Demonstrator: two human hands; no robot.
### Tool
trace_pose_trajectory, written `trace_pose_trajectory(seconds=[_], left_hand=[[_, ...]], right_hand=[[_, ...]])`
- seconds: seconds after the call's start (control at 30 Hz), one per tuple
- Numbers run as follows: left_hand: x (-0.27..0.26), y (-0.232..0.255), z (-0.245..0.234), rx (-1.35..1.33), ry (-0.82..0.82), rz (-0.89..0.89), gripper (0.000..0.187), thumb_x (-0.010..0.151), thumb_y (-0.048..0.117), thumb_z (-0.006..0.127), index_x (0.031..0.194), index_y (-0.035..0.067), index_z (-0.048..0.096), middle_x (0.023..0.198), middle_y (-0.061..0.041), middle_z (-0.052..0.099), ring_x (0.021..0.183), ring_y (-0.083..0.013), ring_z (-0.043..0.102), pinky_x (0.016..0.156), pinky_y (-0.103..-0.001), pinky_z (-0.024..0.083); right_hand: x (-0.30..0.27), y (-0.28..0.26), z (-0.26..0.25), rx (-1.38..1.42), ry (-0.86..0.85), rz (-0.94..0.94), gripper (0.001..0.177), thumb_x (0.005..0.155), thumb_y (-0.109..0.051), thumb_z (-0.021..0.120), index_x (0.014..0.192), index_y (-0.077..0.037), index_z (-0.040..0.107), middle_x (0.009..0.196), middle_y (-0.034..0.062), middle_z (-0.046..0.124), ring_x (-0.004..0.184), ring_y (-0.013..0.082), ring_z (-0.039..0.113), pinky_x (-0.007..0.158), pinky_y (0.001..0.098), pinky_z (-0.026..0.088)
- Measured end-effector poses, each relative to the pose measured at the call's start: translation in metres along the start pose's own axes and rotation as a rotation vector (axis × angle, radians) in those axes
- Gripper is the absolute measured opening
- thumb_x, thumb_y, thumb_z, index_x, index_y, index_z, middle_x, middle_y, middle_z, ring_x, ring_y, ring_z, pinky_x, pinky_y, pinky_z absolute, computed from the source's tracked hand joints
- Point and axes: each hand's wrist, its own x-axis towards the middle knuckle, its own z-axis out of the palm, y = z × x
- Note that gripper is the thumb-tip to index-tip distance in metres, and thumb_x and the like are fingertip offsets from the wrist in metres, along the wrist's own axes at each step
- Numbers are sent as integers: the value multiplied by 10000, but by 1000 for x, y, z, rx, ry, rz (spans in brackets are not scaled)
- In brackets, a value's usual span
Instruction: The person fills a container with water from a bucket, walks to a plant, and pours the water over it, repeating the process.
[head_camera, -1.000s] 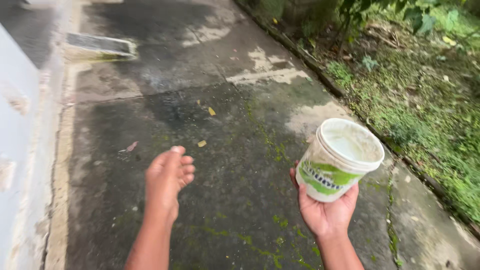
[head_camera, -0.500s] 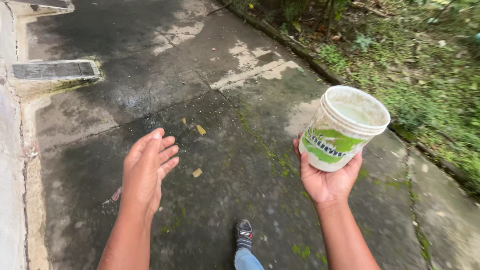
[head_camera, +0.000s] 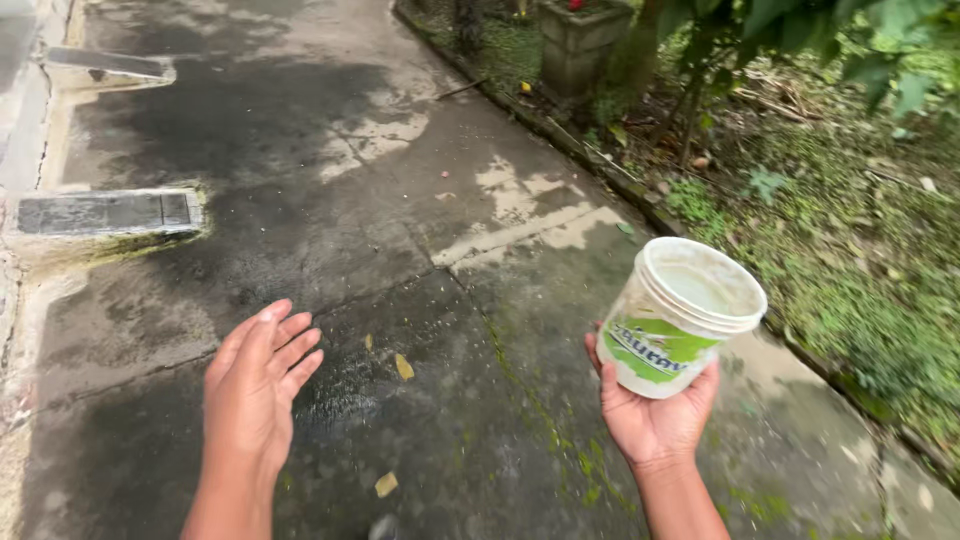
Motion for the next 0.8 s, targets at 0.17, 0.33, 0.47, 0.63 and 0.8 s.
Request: trace_pose_trajectory(seconds=[0.17,0.33,0.47,0.63,0.8], left_hand=[[135,-24,36,-11,-16,-43,405,973,285,586,1284,29,625,1179,-144,688,1082,-253,676,911,-418,537],[290,-43,88,-22,-48,-77,422,972,295,589,1290,20,631,1184,-146,691,1085,-258,673,920,-415,538],[392,-43,146,-15,-146,-91,411,971,303,572,1287,50,641,1190,-117,710,1081,-230,685,922,-391,546],[509,-41,216,65,-161,-121,399,984,299,568,1294,60,646,1184,-115,702,1054,-212,674,911,-389,532],[629,-68,272,52,-163,-80,396,986,305,569,1287,57,642,1188,-110,697,1050,-199,665,918,-385,532]], right_hand=[[116,15,-26,-69,50,-30,759,936,-642,530,1521,-160,493,1436,246,544,1263,505,538,806,461,645],[239,40,-40,-472,291,-320,771,907,-633,477,1547,-218,365,1537,83,445,1357,374,453,934,486,642],[320,38,-67,-85,99,-169,825,1000,-662,513,1611,-110,449,1486,334,497,1309,525,504,822,450,639],[440,37,-96,-74,49,-251,823,998,-647,555,1637,-141,444,1514,315,473,1314,548,490,820,454,633],[578,33,-131,-95,81,-247,823,988,-650,568,1621,-132,470,1503,303,507,1317,538,497,824,446,633]])
